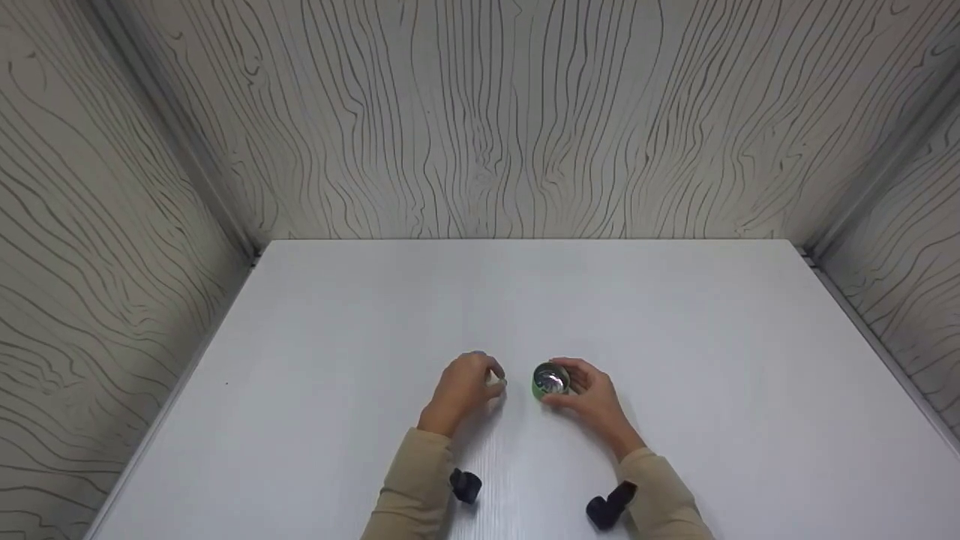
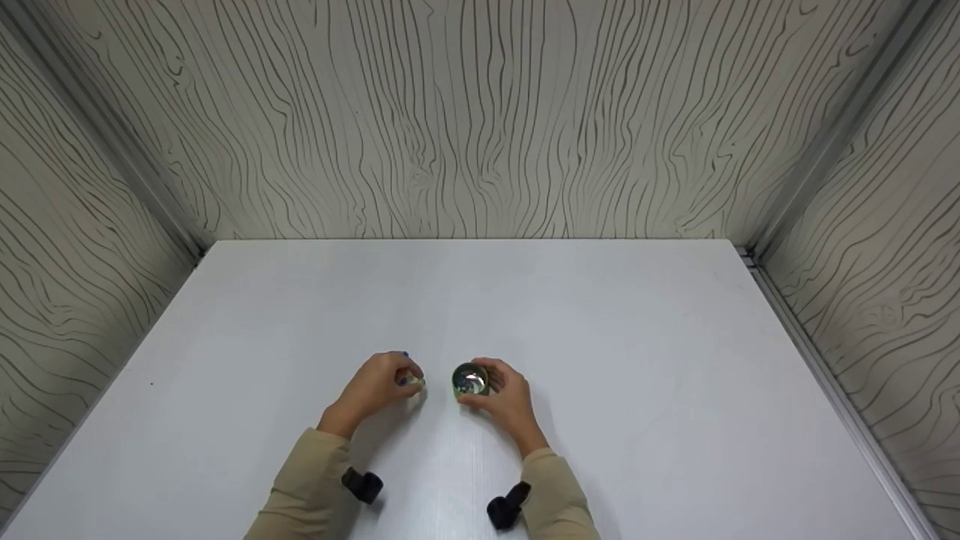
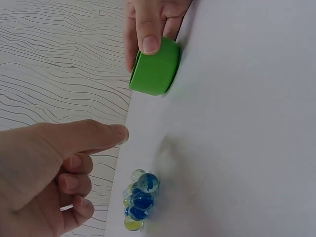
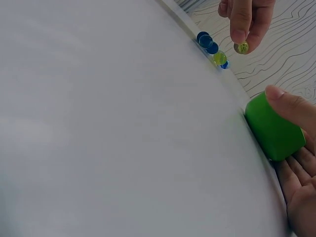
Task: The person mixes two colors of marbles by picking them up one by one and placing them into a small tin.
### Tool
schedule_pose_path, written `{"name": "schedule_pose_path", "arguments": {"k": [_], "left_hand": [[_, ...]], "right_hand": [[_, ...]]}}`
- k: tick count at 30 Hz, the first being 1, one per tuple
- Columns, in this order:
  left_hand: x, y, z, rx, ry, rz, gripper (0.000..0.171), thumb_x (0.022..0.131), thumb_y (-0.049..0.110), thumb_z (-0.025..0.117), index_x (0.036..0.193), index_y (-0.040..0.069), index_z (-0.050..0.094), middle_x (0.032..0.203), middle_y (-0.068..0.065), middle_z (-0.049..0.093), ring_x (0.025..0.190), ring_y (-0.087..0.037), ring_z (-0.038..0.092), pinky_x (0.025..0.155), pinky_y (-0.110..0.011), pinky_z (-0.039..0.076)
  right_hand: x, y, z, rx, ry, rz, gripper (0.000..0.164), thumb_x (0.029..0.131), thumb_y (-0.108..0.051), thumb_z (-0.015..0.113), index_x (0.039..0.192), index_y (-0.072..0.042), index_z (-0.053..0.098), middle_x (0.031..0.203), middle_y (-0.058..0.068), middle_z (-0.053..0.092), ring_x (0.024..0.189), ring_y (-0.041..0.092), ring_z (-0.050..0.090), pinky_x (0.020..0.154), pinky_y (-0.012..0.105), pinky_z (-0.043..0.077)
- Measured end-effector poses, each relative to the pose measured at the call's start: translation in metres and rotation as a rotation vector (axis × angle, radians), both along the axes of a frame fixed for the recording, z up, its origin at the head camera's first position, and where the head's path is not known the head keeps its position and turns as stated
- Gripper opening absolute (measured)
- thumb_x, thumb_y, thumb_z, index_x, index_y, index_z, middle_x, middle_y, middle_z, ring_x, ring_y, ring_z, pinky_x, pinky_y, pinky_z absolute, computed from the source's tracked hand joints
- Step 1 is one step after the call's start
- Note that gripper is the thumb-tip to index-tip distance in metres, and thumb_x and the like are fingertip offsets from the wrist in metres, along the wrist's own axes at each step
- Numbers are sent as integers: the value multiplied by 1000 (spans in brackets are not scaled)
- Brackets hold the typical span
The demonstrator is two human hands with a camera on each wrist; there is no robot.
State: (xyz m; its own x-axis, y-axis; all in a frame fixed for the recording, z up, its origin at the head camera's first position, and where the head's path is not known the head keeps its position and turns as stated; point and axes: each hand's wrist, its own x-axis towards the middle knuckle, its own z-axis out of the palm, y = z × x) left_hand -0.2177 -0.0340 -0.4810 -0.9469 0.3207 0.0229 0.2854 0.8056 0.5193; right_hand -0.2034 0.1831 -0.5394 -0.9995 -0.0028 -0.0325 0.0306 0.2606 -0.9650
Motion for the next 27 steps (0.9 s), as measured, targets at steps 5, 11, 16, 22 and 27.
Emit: {"name": "schedule_pose_path", "arguments": {"k": [5,11,16,22,27], "left_hand": [[-1,2,2,10,27,-20,12,83,16,72,92,8,75,86,-8,68,75,-12,52,70,-26,47],[-2,4,5,21,30,-37,13,82,15,72,92,8,75,86,-10,67,73,-11,48,67,-25,43],[-2,8,8,22,34,-42,13,83,17,73,93,9,75,85,-9,67,72,-10,47,67,-24,41],[-2,10,10,16,46,-50,14,83,17,73,94,10,75,86,-11,68,73,-10,47,67,-23,42],[-1,15,13,11,36,-54,13,83,17,73,94,9,75,84,-9,67,73,-10,47,67,-23,42]], "right_hand": [[0,0,1,-14,8,9,59,71,-10,83,124,-4,59,133,16,60,132,32,52,111,39,40],[1,0,1,-26,21,20,59,71,-8,83,125,-3,59,133,16,60,131,32,53,111,39,40],[1,0,1,-28,22,16,59,71,-8,83,125,-3,59,132,17,61,131,32,53,110,39,40],[0,0,1,-38,12,11,60,70,-7,83,125,-3,59,132,17,61,131,32,53,111,40,40],[0,0,1,-27,6,7,60,70,-9,84,125,-3,60,132,17,61,131,32,53,111,40,40]]}}
